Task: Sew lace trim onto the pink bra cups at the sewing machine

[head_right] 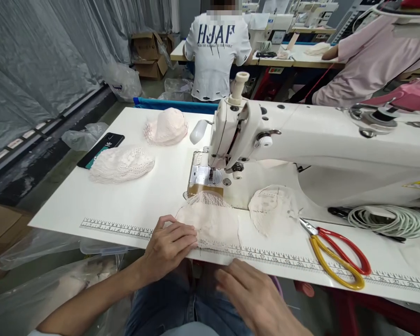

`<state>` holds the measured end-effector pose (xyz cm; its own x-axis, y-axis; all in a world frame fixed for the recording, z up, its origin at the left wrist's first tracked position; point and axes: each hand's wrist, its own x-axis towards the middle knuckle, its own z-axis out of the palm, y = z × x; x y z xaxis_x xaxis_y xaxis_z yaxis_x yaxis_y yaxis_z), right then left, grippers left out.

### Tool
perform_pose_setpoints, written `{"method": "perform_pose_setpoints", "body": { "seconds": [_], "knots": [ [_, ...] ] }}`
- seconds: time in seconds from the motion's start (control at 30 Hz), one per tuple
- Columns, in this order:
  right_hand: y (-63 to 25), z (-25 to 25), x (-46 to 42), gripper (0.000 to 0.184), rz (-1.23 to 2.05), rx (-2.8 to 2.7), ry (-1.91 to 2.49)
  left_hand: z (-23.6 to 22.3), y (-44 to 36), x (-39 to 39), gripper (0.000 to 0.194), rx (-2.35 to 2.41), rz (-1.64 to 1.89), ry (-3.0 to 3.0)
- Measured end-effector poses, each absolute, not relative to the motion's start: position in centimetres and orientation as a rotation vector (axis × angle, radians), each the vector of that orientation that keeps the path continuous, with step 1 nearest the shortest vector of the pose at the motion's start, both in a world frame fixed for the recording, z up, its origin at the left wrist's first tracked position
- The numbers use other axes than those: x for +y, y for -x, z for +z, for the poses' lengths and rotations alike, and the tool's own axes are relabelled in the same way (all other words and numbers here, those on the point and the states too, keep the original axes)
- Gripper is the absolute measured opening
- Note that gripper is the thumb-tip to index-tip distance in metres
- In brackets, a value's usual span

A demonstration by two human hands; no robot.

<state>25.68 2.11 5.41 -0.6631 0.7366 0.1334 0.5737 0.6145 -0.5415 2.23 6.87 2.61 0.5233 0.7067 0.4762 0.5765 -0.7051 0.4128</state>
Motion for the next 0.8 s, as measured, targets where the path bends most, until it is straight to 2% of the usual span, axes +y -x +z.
{"method": "perform_pose_setpoints", "body": {
  "seconds": [0.13, 0.27, 0.6, 0.8],
  "knots": [
    [-23.0, 3.1, 2.2, 0.032, 0.419, -2.484, 1.031, 2.9, -2.5, 6.8, 0.015, 1.146, 0.964, -2.456],
    [-22.1, 1.8, 3.2, 0.027, 0.263, -2.465, 0.998, 2.8, -2.5, 6.7, 0.014, 1.147, 0.982, -2.479],
    [-22.7, 0.9, 2.6, 0.034, 0.272, -2.309, 0.941, 2.3, -2.4, 6.6, 0.011, 1.168, 0.988, -2.594],
    [-22.1, 1.5, 2.7, 0.017, 0.182, -2.209, 0.884, 2.4, -2.5, 6.7, 0.009, 1.181, 1.02, -2.615]
  ]
}}
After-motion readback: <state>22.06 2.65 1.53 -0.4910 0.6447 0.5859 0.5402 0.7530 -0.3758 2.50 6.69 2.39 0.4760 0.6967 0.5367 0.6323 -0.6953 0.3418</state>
